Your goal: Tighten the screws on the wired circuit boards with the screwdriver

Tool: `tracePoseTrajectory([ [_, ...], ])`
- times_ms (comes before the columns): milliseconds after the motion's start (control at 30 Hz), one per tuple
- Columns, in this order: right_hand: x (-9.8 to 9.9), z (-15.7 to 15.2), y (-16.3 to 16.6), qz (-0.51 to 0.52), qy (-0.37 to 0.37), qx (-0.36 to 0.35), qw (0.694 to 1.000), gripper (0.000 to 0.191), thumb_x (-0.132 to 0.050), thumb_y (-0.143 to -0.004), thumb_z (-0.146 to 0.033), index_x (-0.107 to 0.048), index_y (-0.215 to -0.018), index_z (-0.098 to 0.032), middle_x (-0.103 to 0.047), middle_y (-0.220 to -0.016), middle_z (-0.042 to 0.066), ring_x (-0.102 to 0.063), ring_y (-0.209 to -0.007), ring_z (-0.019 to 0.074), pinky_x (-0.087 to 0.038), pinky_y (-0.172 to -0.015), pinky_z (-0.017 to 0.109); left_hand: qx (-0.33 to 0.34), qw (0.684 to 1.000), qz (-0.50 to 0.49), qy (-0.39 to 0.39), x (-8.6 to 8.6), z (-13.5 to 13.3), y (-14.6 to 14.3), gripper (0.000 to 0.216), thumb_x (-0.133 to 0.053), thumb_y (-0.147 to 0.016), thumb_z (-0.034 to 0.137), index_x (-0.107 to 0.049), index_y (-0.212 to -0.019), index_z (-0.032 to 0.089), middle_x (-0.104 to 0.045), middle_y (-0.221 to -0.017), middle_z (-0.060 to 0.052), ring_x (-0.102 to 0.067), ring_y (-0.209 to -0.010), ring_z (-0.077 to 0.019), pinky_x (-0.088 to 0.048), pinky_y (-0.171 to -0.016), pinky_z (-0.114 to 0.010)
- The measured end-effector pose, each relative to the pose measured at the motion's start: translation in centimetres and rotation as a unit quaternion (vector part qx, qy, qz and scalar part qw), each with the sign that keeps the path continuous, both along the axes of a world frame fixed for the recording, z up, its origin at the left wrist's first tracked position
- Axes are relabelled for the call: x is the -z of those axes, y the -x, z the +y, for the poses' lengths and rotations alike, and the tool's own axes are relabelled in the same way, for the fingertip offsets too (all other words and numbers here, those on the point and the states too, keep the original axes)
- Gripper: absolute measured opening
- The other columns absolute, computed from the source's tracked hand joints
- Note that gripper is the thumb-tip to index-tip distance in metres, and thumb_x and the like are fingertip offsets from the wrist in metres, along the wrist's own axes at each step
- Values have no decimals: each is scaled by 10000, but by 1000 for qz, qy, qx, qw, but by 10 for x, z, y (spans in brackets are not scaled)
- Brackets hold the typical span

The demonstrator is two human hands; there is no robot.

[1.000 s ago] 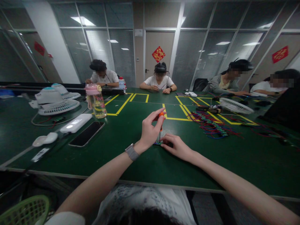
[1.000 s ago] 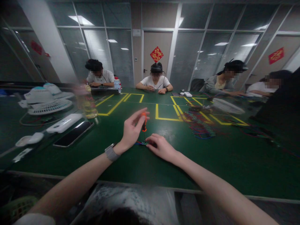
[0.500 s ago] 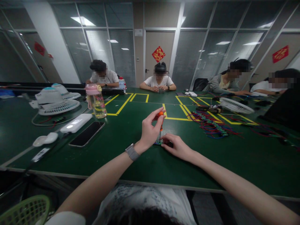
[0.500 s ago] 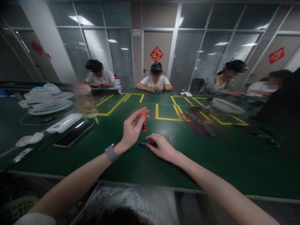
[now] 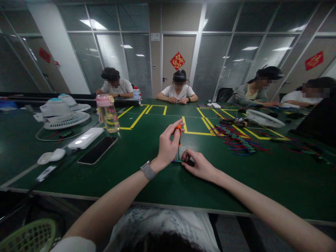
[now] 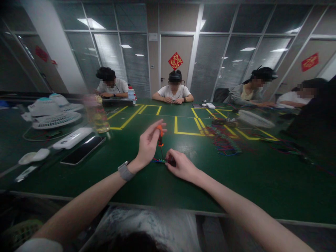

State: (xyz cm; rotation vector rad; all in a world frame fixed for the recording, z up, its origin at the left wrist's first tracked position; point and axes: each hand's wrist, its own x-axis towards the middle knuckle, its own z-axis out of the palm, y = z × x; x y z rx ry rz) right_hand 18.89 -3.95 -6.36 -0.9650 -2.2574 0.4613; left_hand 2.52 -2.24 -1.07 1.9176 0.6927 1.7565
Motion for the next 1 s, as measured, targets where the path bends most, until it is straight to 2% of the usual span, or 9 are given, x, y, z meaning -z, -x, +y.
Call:
tracePoseTrajectory([
  [233, 1, 1, 0, -13, -10, 4, 1000, 141, -571, -771, -126, -482, -852, -199, -557, -782, 1, -521, -677, 133, -423, -622, 242, -97, 993, 38, -51, -5, -4, 2, 216, -579, -867, 250, -653, -1068, 219, -585, -948, -37, -564, -880, -137, -467, -799, -264],
  [400, 1, 2, 0, -11, -14, 0, 1000, 140, -563, -778, -119, -490, -865, -201, -566, -794, 5, -525, -689, 133, -432, -632, 244, -14, 1000, 17, -22, -4, -4, 0, 304, -421, -947, 243, -579, -1206, 228, -601, -1123, -75, -600, -952, -148, -486, -845, -291],
  [467, 1, 2, 0, -10, -15, 0, 1000, 139, -562, -779, -120, -493, -869, -201, -565, -796, 6, -527, -693, 133, -435, -635, 245, 4, 1000, 5, -12, -3, -3, -1, 315, -437, -942, 244, -553, -1234, 221, -615, -1126, -77, -615, -926, -143, -496, -836, -291],
  [633, 1, 2, 0, -5, -16, -2, 1000, 133, -564, -783, -128, -499, -873, -200, -573, -806, 10, -532, -701, 136, -442, -641, 250, -71, 996, 22, -53, -5, -4, 0, 248, -616, -845, 267, -644, -1087, 226, -590, -946, -34, -573, -866, -137, -488, -786, -268],
  [700, 2, 2, -1, -7, -17, 0, 1000, 125, -566, -784, -130, -501, -865, -199, -572, -800, 8, -532, -698, 136, -440, -639, 249, -94, 993, 32, -61, -6, -5, 1, 225, -613, -847, 278, -664, -1061, 232, -563, -947, -34, -560, -866, -136, -479, -795, -271],
  [767, 2, 2, -1, -8, -14, 1, 1000, 121, -568, -784, -131, -505, -862, -198, -574, -797, 8, -535, -699, 137, -441, -640, 249, -78, 995, 30, -50, -5, -5, 1, 247, -516, -906, 277, -646, -1113, 237, -571, -1033, -53, -569, -940, -147, -473, -846, -288],
  [867, 2, 2, -1, -7, -10, 0, 1000, 123, -567, -783, -127, -512, -869, -197, -578, -807, 12, -540, -706, 139, -442, -642, 247, -11, 1000, 0, -9, -3, -3, 0, 331, -375, -965, 266, -565, -1234, 232, -597, -1166, -76, -606, -981, -151, -491, -861, -304],
  [933, 2, 2, -1, -9, -10, 0, 1000, 121, -565, -783, -124, -516, -867, -197, -577, -805, 12, -539, -707, 139, -440, -639, 247, 12, 1000, -19, 13, -1, -2, -1, 336, -408, -956, 284, -533, -1261, 217, -623, -1167, -86, -635, -931, -150, -510, -834, -305],
  [1000, 2, 2, -1, -15, -13, 1, 1000, 117, -565, -783, -123, -521, -862, -197, -576, -798, 10, -535, -704, 139, -437, -637, 247, -2, 1000, -23, 14, -1, -2, -1, 322, -484, -926, 293, -553, -1227, 203, -648, -1113, -86, -639, -902, -151, -514, -819, -299],
])
